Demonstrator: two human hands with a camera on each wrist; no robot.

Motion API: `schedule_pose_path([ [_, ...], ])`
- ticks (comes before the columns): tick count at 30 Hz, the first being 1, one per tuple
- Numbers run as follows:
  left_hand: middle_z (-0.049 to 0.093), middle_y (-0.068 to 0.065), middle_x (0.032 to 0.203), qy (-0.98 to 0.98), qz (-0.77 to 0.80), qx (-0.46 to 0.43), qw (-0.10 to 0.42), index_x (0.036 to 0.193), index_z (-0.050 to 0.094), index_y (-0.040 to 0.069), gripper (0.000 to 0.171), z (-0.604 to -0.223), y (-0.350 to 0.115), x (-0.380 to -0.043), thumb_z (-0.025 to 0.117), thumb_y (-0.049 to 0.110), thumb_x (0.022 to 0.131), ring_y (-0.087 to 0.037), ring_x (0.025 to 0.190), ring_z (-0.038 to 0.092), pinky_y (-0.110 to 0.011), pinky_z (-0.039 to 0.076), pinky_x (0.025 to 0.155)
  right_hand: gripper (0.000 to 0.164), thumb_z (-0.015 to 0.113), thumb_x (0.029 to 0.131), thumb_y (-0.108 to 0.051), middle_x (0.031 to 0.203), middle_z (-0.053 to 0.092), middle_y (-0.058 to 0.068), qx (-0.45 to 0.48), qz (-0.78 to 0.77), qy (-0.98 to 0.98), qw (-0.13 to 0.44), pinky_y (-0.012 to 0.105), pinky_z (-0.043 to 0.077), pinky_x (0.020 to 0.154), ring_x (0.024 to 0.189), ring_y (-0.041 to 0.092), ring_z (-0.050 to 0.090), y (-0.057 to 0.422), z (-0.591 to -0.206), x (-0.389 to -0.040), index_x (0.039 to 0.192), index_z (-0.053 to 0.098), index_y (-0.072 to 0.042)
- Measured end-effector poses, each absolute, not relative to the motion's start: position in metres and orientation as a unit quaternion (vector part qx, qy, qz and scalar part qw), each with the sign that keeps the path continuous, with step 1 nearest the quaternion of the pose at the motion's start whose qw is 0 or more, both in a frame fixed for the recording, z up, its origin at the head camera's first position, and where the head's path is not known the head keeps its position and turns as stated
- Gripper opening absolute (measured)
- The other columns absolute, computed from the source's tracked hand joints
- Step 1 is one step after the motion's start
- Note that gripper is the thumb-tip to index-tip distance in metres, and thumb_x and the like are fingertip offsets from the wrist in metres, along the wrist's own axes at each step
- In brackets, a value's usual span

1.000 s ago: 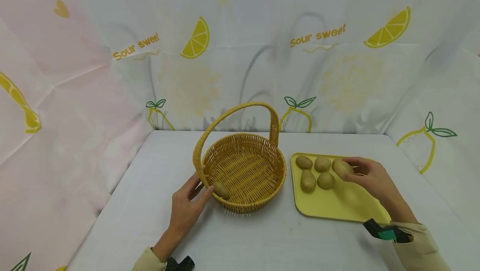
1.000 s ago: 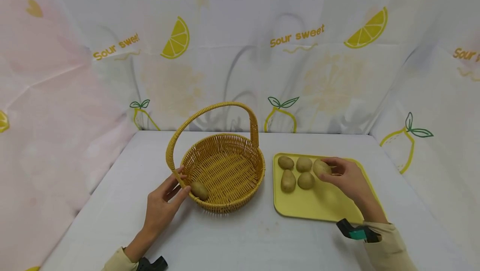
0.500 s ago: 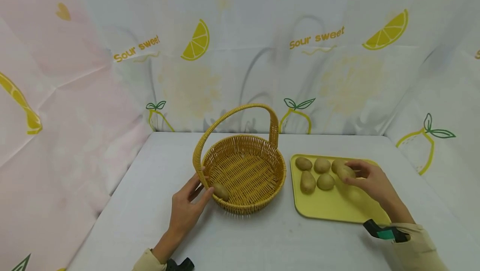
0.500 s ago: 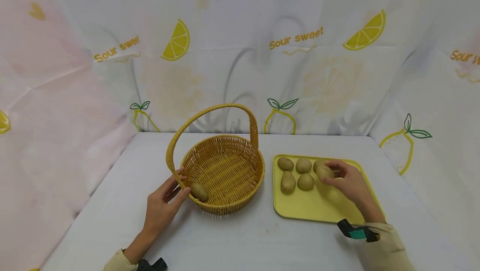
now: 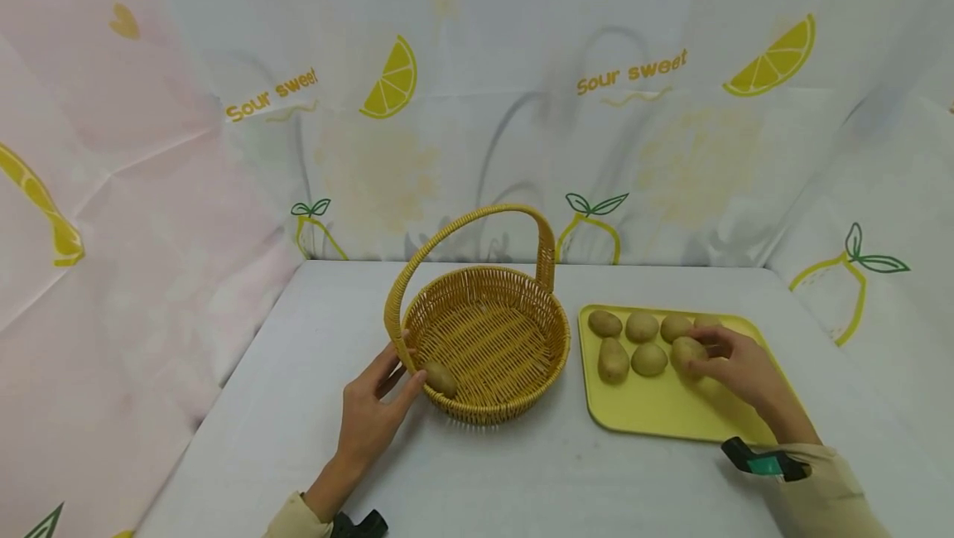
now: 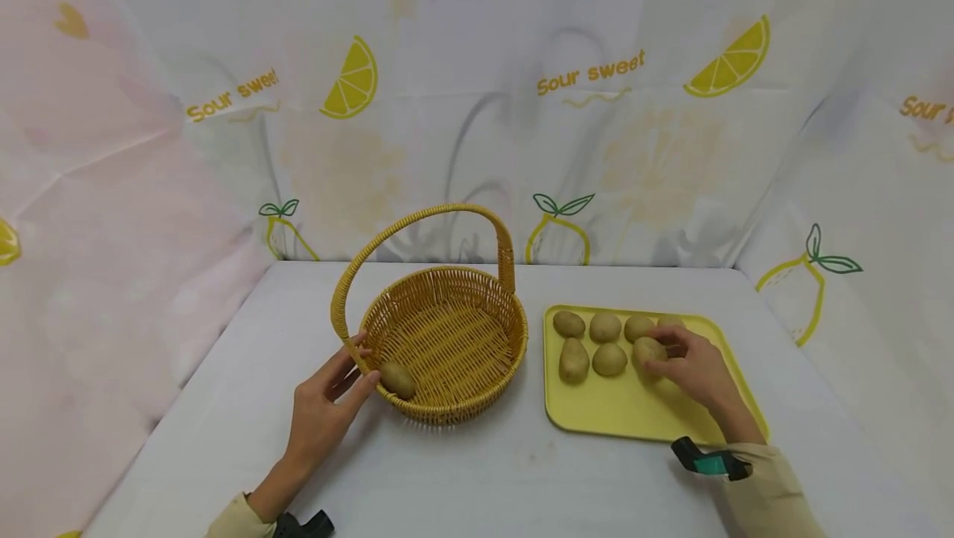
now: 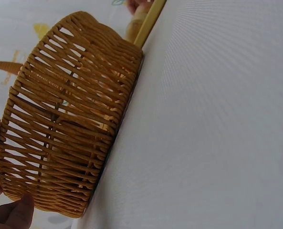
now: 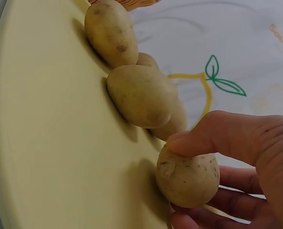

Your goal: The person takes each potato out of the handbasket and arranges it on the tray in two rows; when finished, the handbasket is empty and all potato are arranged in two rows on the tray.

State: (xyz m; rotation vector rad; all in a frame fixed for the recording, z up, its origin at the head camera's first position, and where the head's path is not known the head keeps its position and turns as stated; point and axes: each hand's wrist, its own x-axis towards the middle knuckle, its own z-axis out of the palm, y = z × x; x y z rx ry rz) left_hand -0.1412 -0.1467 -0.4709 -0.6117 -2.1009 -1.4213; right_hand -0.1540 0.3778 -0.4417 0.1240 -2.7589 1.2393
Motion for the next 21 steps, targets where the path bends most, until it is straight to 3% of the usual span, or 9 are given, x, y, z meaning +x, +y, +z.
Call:
schedule_pose_path([
  [9,0.066,-0.019,0.134,-0.773,-0.535,-0.224,0.256,0.148,0.056,0.001,0.063,-0.4679,-0.1459,-0.1393,0.08,-0.005,0.09,-0.033,0.123,0.064,-0.035,0.057,0.097,0.047,0.087,0.086,-0.018,0.114,0.069,0.017,0.045,0.377,-0.923,0.06,0.021,0.049,0.076,0.095,0.006,0.059,0.3765,-0.4414,-0.1535,0.124,0.069,0.002],
  [15,0.064,-0.018,0.137,-0.781,-0.529,-0.218,0.251,0.15,0.056,0.011,0.062,-0.4666,-0.1471,-0.1384,0.078,0.0,0.093,-0.039,0.124,0.063,-0.039,0.056,0.096,0.047,0.086,0.086,-0.014,0.116,0.068,0.019,0.069,0.373,-0.924,0.052,0.023,0.051,0.077,0.1,0.024,0.062,0.3763,-0.4406,-0.1544,0.124,0.067,0.007],
  [21,0.062,-0.018,0.141,-0.784,-0.527,-0.213,0.249,0.15,0.056,0.013,0.062,-0.4682,-0.1469,-0.1388,0.078,0.001,0.093,-0.04,0.124,0.062,-0.04,0.056,0.096,0.047,0.084,0.088,-0.013,0.118,0.067,0.023,0.083,0.367,-0.925,0.047,0.024,0.055,0.077,0.1,0.034,0.066,0.3758,-0.4367,-0.1523,0.124,0.065,0.01],
])
